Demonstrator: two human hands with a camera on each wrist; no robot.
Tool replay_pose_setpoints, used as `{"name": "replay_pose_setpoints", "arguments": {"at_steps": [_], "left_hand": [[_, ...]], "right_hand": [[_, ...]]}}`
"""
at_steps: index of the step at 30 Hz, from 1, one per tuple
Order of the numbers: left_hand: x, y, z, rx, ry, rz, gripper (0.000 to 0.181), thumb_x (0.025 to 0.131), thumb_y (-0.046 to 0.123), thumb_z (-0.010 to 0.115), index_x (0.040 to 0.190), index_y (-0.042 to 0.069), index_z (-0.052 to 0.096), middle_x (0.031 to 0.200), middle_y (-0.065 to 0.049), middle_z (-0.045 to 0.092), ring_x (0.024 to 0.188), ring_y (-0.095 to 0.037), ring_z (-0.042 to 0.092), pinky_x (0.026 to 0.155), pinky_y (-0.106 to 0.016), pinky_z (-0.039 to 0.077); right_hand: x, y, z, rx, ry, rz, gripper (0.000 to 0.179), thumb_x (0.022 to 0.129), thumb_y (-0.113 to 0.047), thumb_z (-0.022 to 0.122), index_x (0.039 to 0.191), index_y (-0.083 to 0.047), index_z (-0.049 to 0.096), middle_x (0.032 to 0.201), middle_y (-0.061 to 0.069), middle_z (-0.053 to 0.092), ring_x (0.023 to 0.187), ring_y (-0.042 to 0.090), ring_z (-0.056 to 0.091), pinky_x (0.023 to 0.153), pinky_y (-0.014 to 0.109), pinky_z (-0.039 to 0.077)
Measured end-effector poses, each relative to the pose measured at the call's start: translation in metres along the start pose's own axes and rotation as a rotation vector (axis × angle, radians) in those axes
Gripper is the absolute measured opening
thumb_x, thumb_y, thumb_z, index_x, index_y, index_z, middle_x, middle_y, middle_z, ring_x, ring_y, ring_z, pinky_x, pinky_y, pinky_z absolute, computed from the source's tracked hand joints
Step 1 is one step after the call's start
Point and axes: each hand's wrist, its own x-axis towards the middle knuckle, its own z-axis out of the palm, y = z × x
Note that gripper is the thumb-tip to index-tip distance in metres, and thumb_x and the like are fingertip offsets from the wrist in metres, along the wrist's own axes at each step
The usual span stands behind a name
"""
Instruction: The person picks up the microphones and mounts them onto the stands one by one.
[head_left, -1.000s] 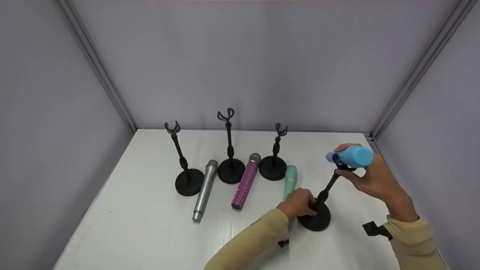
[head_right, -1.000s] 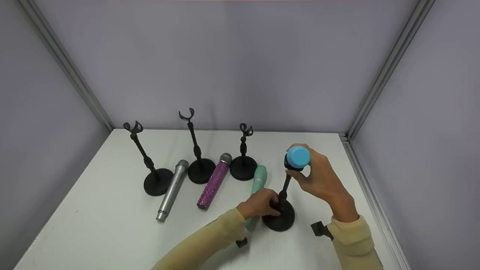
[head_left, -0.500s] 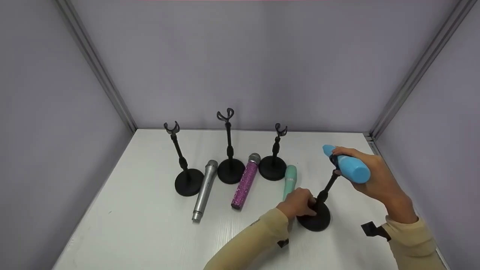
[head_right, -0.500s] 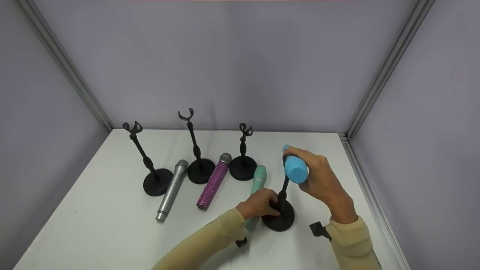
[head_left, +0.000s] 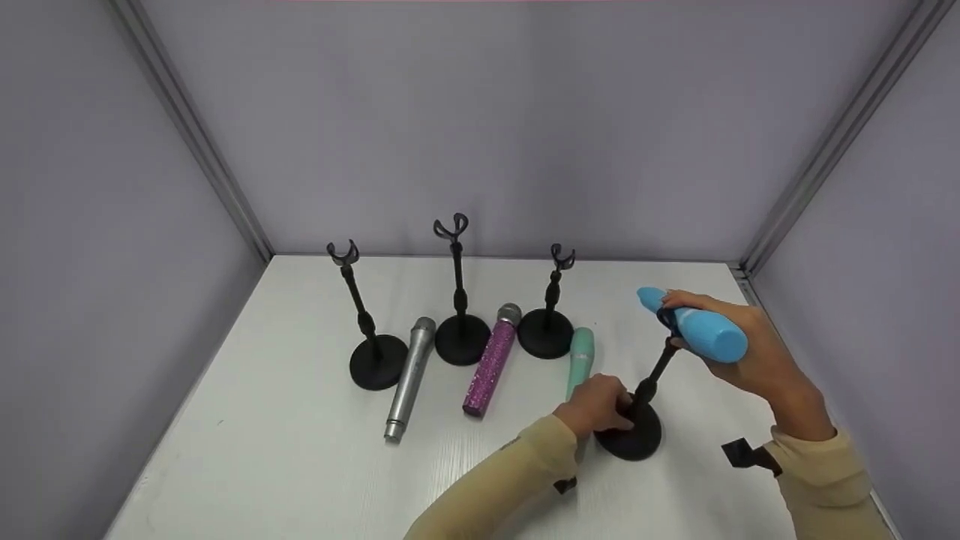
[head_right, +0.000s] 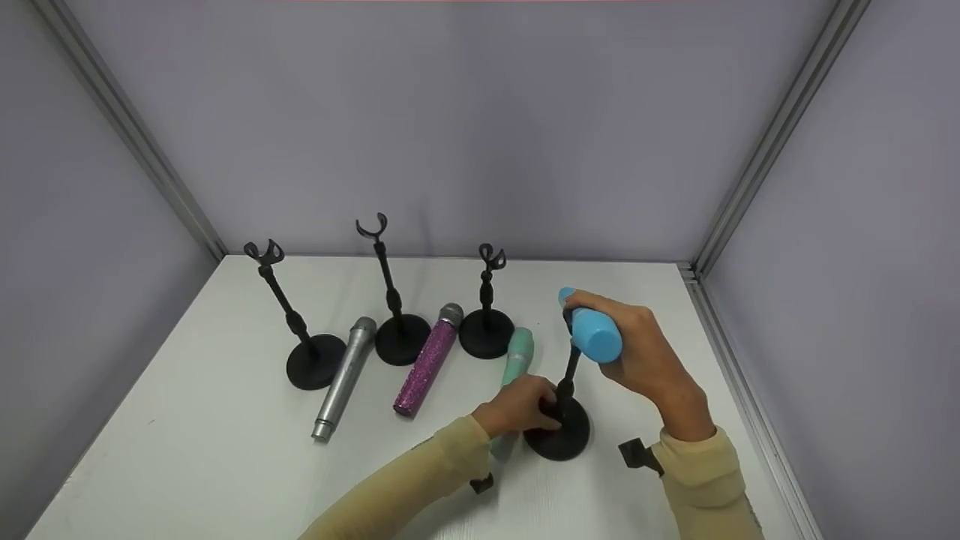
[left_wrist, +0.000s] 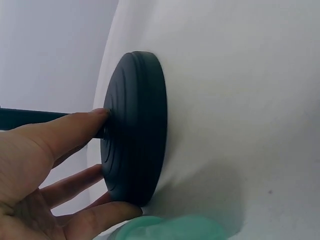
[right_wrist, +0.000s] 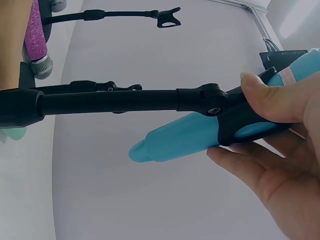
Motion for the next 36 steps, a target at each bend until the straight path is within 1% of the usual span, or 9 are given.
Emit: {"name": "replay_pose_setpoints", "arguments": {"at_steps": [5, 11, 20, 25, 29, 32, 36], "left_hand": [[-0.001, 0.000, 0.001, 0.011, 0.011, 0.020, 0.018, 0.083, 0.025, 0.088, 0.100, 0.021, 0.083, 0.089, 0.011, 0.078, 0.076, 0.002, 0.060, 0.068, -0.011, 0.049], [0.001, -0.005, 0.004, 0.004, 0.030, 0.064, 0.018, 0.083, 0.025, 0.088, 0.100, 0.020, 0.084, 0.092, 0.011, 0.079, 0.076, 0.004, 0.059, 0.065, -0.009, 0.047], [0.001, -0.005, 0.005, -0.008, 0.017, 0.045, 0.018, 0.083, 0.024, 0.088, 0.100, 0.020, 0.084, 0.091, 0.011, 0.078, 0.077, 0.003, 0.059, 0.067, -0.010, 0.047], [0.001, -0.004, 0.004, -0.005, 0.016, 0.047, 0.018, 0.083, 0.024, 0.088, 0.100, 0.020, 0.084, 0.091, 0.011, 0.078, 0.076, 0.003, 0.059, 0.067, -0.010, 0.047], [0.001, -0.004, 0.003, -0.008, 0.016, 0.046, 0.017, 0.083, 0.024, 0.088, 0.099, 0.019, 0.084, 0.090, 0.010, 0.078, 0.075, 0.003, 0.058, 0.066, -0.010, 0.047], [0.001, -0.004, 0.002, -0.016, 0.015, 0.038, 0.018, 0.083, 0.023, 0.088, 0.100, 0.019, 0.084, 0.091, 0.010, 0.078, 0.076, 0.003, 0.058, 0.067, -0.011, 0.047], [0.001, -0.004, 0.001, -0.003, 0.014, 0.040, 0.016, 0.082, 0.024, 0.089, 0.098, 0.020, 0.084, 0.089, 0.011, 0.078, 0.075, 0.003, 0.057, 0.066, -0.010, 0.046]], "right_hand": [[-0.001, 0.000, 0.000, 0.025, -0.002, 0.014, 0.070, 0.061, 0.021, 0.087, 0.125, -0.001, 0.069, 0.127, 0.019, 0.072, 0.130, -0.003, 0.059, 0.110, 0.011, 0.042], [-0.002, 0.003, 0.001, 0.045, -0.001, -0.015, 0.069, 0.061, 0.024, 0.085, 0.124, 0.003, 0.068, 0.129, 0.017, 0.071, 0.132, -0.001, 0.059, 0.110, 0.012, 0.043], [-0.004, 0.004, -0.001, 0.057, -0.004, -0.014, 0.071, 0.061, 0.025, 0.084, 0.126, 0.004, 0.067, 0.133, 0.017, 0.069, 0.134, 0.001, 0.058, 0.111, 0.012, 0.042], [-0.004, 0.004, -0.001, 0.064, -0.010, -0.003, 0.072, 0.062, 0.025, 0.084, 0.129, 0.004, 0.066, 0.136, 0.019, 0.068, 0.136, 0.003, 0.057, 0.111, 0.012, 0.042], [-0.007, 0.002, 0.000, 0.027, -0.013, 0.039, 0.080, 0.065, 0.019, 0.086, 0.139, 0.004, 0.060, 0.140, 0.018, 0.066, 0.134, -0.001, 0.057, 0.108, 0.009, 0.043], [-0.012, 0.000, 0.000, -0.025, -0.011, 0.103, 0.087, 0.066, 0.013, 0.089, 0.145, 0.000, 0.055, 0.141, 0.016, 0.065, 0.127, -0.009, 0.056, 0.104, 0.005, 0.042], [-0.024, 0.002, -0.001, -0.094, -0.009, 0.169, 0.089, 0.066, 0.009, 0.091, 0.147, -0.002, 0.054, 0.137, 0.019, 0.067, 0.124, -0.017, 0.051, 0.102, 0.001, 0.038]]}}
